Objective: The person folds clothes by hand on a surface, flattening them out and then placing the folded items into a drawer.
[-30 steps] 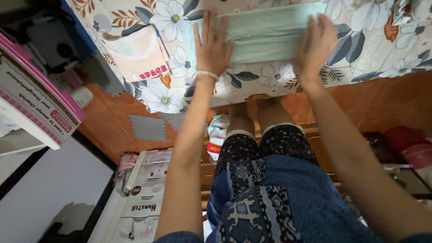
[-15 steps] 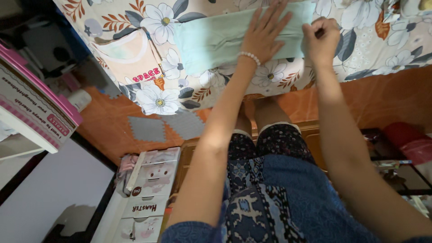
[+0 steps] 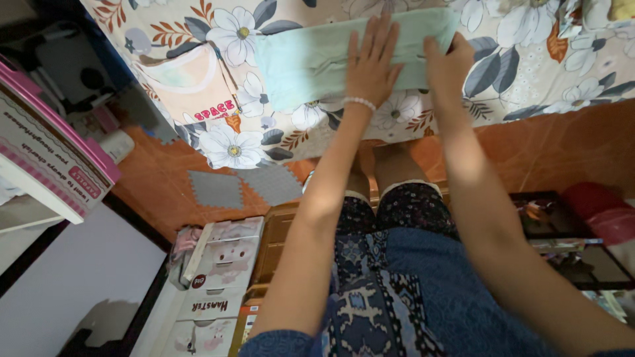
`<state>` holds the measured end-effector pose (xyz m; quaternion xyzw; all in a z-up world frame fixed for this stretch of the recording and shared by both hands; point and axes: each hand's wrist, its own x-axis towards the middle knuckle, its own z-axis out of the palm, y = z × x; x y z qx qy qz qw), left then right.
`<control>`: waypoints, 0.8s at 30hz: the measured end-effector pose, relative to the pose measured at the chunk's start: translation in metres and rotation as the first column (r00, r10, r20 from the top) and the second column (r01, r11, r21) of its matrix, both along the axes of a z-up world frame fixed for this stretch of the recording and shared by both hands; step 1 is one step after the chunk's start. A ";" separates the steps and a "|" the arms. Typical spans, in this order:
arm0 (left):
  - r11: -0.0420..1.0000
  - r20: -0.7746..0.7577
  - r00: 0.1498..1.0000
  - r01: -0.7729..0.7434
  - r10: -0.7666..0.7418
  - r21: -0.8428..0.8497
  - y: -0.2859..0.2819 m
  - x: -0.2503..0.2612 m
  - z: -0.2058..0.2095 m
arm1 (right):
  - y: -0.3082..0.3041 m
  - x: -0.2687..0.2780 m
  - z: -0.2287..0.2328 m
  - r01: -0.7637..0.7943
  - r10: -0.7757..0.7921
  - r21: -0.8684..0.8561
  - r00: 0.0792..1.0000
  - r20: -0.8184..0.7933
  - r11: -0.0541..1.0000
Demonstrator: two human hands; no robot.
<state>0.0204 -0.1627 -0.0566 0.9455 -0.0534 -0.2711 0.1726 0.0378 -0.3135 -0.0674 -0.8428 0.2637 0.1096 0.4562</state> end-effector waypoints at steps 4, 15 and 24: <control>0.889 0.179 0.926 -0.244 0.332 -0.387 0.011 -0.008 -0.006 | 0.030 -0.008 0.037 -0.127 0.129 -0.021 0.968 0.215 0.992; 0.403 -0.212 0.660 -0.648 0.720 -0.647 0.046 -0.008 -0.028 | 0.084 -0.040 0.059 -0.358 0.410 -0.203 0.834 0.370 0.911; 0.736 0.243 0.726 -0.499 0.643 -0.458 0.042 -0.016 -0.029 | 0.083 -0.038 -0.007 -0.587 0.733 -0.534 0.674 0.092 0.608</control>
